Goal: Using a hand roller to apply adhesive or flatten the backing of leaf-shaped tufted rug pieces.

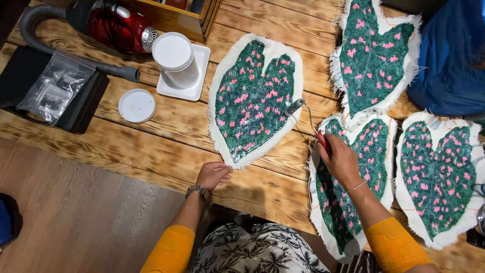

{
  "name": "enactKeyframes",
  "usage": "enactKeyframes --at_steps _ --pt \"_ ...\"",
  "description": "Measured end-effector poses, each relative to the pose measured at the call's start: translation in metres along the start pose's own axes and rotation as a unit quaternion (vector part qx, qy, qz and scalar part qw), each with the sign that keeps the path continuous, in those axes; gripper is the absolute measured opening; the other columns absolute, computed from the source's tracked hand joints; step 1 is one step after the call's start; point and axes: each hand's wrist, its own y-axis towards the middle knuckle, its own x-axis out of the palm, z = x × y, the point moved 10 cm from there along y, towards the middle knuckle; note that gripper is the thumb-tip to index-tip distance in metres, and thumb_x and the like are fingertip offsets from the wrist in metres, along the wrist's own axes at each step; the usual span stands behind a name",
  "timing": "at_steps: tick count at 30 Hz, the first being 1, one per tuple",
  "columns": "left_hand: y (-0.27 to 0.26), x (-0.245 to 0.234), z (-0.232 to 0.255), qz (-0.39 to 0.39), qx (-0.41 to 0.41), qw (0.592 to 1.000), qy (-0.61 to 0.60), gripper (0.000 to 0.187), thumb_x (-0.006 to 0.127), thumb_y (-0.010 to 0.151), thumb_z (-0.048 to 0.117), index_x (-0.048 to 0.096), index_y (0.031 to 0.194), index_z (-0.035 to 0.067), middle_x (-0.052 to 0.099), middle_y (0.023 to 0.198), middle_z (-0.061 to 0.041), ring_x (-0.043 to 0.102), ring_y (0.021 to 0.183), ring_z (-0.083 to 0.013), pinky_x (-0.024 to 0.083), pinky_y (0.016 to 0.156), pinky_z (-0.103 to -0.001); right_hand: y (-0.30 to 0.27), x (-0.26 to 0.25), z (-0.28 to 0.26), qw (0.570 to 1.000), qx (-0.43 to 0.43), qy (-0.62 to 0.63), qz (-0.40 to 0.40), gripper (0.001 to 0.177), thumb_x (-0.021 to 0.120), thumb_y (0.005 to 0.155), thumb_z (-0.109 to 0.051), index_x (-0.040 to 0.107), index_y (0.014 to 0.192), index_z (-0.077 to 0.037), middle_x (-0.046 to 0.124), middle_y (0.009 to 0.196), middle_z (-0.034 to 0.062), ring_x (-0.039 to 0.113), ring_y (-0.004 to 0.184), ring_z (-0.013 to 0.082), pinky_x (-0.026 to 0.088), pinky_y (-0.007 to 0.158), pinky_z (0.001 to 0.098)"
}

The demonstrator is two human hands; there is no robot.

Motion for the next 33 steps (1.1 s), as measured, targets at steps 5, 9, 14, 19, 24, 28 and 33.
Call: enactKeyframes --at_steps 5,9,14,19,24,28,33 --pt "0.005 0.001 -0.003 -0.004 -0.001 1.0 0.005 0.028 0.078 0.089 0.025 0.075 0.101 0.0 0.078 0.093 -0.006 0.073 0.077 -0.0115 0.058 0.064 -0.025 -0.009 0.005 0.003 1.0 0.009 -0.014 -0.021 0.032 0.068 0.095 -0.027 0.065 0.12 -0.008 0.07 0.104 0.0169 0.069 0.088 0.0392 0.055 0.07 0.047" --pt "0.003 0.002 0.0 -0.003 -0.001 1.0 0.0 0.027 0.077 0.089 0.024 0.076 0.102 -0.001 0.078 0.093 -0.007 0.072 0.077 -0.0117 0.058 0.064 -0.026 -0.011 0.006 0.001 1.0 -0.009 -0.007 -0.019 0.034 0.068 0.094 -0.027 0.064 0.122 -0.008 0.071 0.107 0.016 0.07 0.089 0.0367 0.057 0.072 0.0447" --pt "0.006 0.0 -0.006 -0.002 -0.001 1.0 -0.007 0.027 0.077 0.088 0.023 0.075 0.102 0.0 0.078 0.093 -0.007 0.073 0.077 -0.0121 0.058 0.065 -0.026 0.0 0.006 0.005 1.0 -0.006 -0.006 -0.005 0.033 0.069 0.094 -0.027 0.065 0.121 -0.008 0.071 0.108 0.0172 0.069 0.089 0.0389 0.056 0.072 0.0458" --pt "0.006 0.001 -0.009 -0.001 -0.001 1.0 -0.015 0.026 0.077 0.089 0.023 0.075 0.102 0.0 0.078 0.092 -0.007 0.073 0.076 -0.0123 0.058 0.064 -0.026 0.034 0.001 0.011 0.999 0.034 0.013 0.023 0.028 0.068 0.098 -0.028 0.066 0.116 -0.007 0.07 0.102 0.0168 0.068 0.088 0.0398 0.054 0.073 0.0469" --pt "0.004 0.0 -0.007 0.009 0.003 1.0 -0.027 0.026 0.079 0.088 0.022 0.076 0.1 -0.001 0.078 0.09 -0.009 0.073 0.074 -0.0136 0.057 0.063 -0.027 0.067 0.0 0.007 0.999 0.022 0.013 0.035 0.026 0.068 0.097 -0.024 0.065 0.114 -0.005 0.068 0.099 0.0176 0.066 0.087 0.0406 0.052 0.074 0.0484" --pt "0.001 0.0 -0.005 0.009 0.001 1.0 -0.025 0.027 0.078 0.087 0.023 0.076 0.102 0.0 0.078 0.091 -0.008 0.073 0.074 -0.0131 0.058 0.064 -0.026 0.082 0.013 0.016 1.0 0.023 0.001 0.019 0.027 0.069 0.097 -0.026 0.065 0.113 -0.005 0.068 0.099 0.0168 0.066 0.089 0.0404 0.052 0.074 0.0483" --pt "-0.004 0.006 0.004 -0.022 0.008 0.999 -0.046 0.027 0.077 0.087 0.023 0.076 0.099 -0.001 0.078 0.089 -0.008 0.073 0.073 -0.0133 0.058 0.062 -0.027 0.094 0.015 0.015 0.999 0.015 -0.031 0.024 0.029 0.068 0.096 -0.025 0.065 0.119 -0.007 0.068 0.103 0.0171 0.067 0.089 0.0405 0.052 0.073 0.0491"
